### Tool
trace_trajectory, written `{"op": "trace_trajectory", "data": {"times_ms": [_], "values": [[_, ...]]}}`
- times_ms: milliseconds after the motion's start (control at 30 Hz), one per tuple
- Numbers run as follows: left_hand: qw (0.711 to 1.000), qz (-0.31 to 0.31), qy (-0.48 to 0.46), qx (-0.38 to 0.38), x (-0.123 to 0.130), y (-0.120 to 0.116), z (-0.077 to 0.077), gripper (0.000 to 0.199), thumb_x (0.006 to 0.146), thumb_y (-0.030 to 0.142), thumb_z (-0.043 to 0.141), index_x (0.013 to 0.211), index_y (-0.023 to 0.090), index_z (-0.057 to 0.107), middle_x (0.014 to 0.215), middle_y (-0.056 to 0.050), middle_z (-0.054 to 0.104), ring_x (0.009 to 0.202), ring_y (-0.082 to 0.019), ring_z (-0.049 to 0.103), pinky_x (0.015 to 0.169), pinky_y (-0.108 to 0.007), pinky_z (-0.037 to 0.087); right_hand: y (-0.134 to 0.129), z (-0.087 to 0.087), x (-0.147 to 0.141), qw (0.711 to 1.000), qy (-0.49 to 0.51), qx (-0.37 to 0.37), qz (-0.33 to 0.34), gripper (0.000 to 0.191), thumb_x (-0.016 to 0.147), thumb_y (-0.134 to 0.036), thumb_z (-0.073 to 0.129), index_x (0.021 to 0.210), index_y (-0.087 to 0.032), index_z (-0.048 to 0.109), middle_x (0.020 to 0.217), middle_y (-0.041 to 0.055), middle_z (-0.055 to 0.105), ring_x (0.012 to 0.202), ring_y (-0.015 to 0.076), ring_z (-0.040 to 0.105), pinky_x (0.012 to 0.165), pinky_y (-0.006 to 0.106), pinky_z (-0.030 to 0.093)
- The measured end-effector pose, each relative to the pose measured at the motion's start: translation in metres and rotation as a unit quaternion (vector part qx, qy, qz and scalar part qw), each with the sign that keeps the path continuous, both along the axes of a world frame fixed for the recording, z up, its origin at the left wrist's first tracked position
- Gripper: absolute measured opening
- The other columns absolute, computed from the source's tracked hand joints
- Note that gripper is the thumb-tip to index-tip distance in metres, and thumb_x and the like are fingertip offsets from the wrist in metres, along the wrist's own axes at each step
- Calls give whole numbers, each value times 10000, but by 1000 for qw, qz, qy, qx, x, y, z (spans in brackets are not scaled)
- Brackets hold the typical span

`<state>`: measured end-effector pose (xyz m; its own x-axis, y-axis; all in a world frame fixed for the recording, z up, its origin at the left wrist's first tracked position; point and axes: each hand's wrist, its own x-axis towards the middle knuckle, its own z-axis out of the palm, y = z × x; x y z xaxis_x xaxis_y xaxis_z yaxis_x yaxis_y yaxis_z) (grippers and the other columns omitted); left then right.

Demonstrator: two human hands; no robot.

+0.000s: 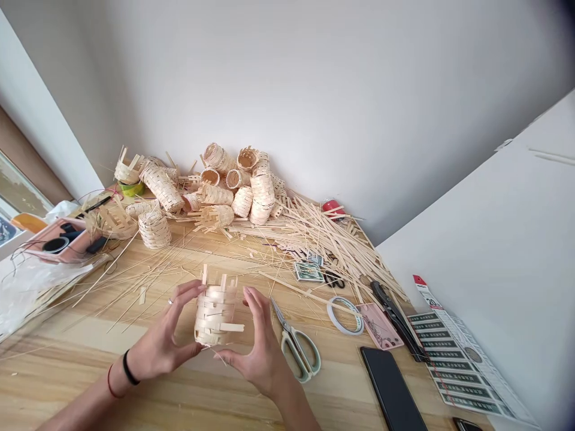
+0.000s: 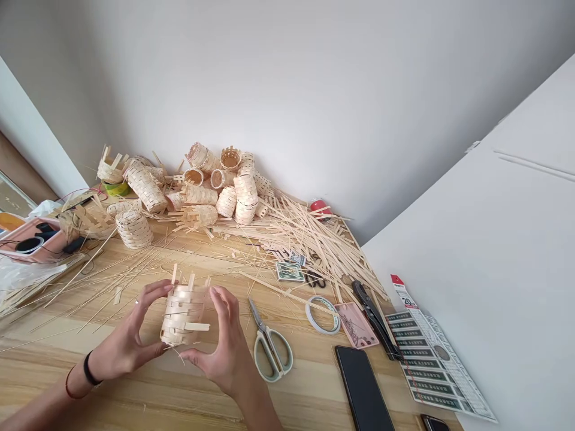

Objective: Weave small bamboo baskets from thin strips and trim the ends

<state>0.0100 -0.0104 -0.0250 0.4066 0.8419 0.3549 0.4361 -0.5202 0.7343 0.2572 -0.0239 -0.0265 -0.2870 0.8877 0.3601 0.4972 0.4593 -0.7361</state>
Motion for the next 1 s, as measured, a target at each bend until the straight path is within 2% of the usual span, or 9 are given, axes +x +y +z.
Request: {"op": "trace_trajectory", "data": {"times_ms": [167, 500, 767, 867, 933, 1000], "values": [[999, -11, -22, -23, -1, 0, -1, 846, 859, 247, 792, 1562, 309, 327, 1572, -173, 446, 1502, -409, 387, 1197, -656, 381, 2, 1, -1, 999, 2, -40, 20, 1282, 657, -262, 993, 1631, -368, 166, 1611, 125, 361, 1515, 350, 387, 1221, 516, 434], [1000, -6, -19, -18, 2, 1, -5, 811, 853, 288, 817, 1537, 322, 381, 1536, -155, 494, 1454, -384, 461, 1178, -608, 432, 4, 6, -1, 998, 46, -42, 15, 1057, 671, -241, 970, 1518, -334, 343, 1457, 108, 466, 1402, 315, 476, 1193, 481, 456], [999, -9, -41, -15, 6, 1, -8, 846, 926, 272, 746, 1604, 358, 247, 1654, -170, 320, 1567, -424, 230, 1206, -673, 348, 3, 2, -6, 999, 35, 10, -25, 1068, 685, -164, 935, 1552, -333, 335, 1475, 115, 486, 1391, 325, 514, 1161, 483, 495], [995, -26, -79, -55, 4, 3, -9, 947, 883, 359, 804, 1625, 367, 215, 1685, -166, 265, 1590, -437, 131, 1170, -648, 395, 3, 0, -6, 998, 40, 15, -53, 1100, 667, -130, 933, 1563, -329, 327, 1483, 120, 491, 1368, 334, 537, 1129, 487, 525], [984, -58, -128, -113, 3, 5, -11, 1001, 859, 446, 822, 1632, 377, 189, 1694, -167, 246, 1570, -442, 211, 1165, -638, 399, 5, -2, -5, 997, 42, 14, -65, 1083, 691, -157, 930, 1572, -319, 322, 1495, 129, 491, 1349, 334, 558, 1106, 484, 545], [960, -94, -191, -182, 5, 7, -12, 964, 888, 505, 779, 1629, 390, 174, 1687, -170, 262, 1507, -421, 367, 1157, -630, 408, 7, -7, -5, 997, 45, 12, -69, 1080, 717, -191, 928, 1588, -315, 302, 1514, 134, 486, 1328, 324, 584, 1098, 472, 554]]}}
